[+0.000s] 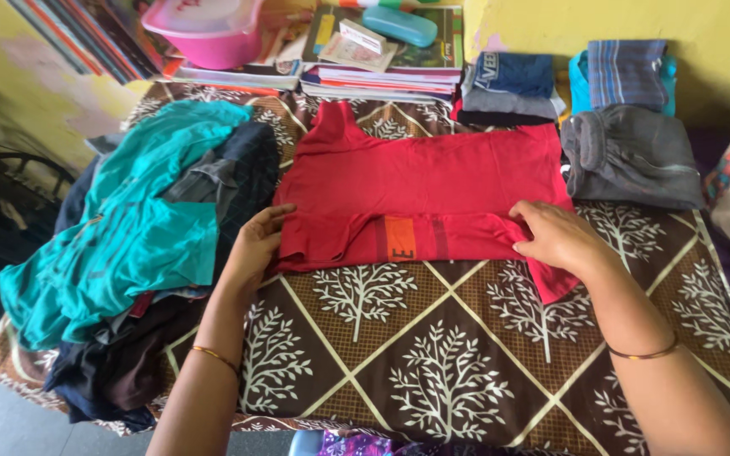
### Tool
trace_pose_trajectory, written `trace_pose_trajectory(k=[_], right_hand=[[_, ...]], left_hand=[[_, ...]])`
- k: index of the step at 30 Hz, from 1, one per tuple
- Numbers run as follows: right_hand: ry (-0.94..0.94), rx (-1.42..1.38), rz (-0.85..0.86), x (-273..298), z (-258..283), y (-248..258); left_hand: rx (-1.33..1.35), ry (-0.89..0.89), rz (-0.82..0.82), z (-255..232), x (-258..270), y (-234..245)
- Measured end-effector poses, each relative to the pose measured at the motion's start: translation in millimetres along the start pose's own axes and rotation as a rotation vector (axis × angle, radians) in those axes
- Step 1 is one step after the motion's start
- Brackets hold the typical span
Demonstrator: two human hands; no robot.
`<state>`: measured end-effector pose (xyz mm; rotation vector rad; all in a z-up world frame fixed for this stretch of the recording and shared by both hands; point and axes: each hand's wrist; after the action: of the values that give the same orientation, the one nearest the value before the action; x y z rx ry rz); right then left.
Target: The person folds a pair of grey shorts and then a red shirt by hand on a table, smoothing the fabric with their hands.
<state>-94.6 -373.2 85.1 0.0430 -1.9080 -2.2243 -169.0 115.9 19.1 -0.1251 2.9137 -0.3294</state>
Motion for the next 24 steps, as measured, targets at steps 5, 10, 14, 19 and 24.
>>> trace_pose_trajectory(k=[5,10,14,19,24], right_hand=[[-0.027,0.227,-0.163,23,-6,-3],[-0.102,0.118,-0.120,12,-35,18],[-0.073,0.122,-0.097,-21,-54,29],[-0.014,0.075,-0.540,-25,-34,29],[-0.048,-0.098,-0.495,3,-37,26]], left_hand=[[-0.143,0.017,0.139,11,-3,12],[-0.161,0.066,0.058,9,-9,15],[-0.089,0.053,-0.066,-2,-21,16],[-0.049,0.095,-0.342,-5,-37,6],[-0.582,-0.245,-0.212,-13,-17,-13]])
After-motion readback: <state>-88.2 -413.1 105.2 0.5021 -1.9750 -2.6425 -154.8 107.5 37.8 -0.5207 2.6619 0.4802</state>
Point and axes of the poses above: each hand's wrist, its own x-axis away from the middle knuckle, its own y-axis out of the back of the hand, z = x × y, and after that the axes turned 14 degrees about -y, right-handed
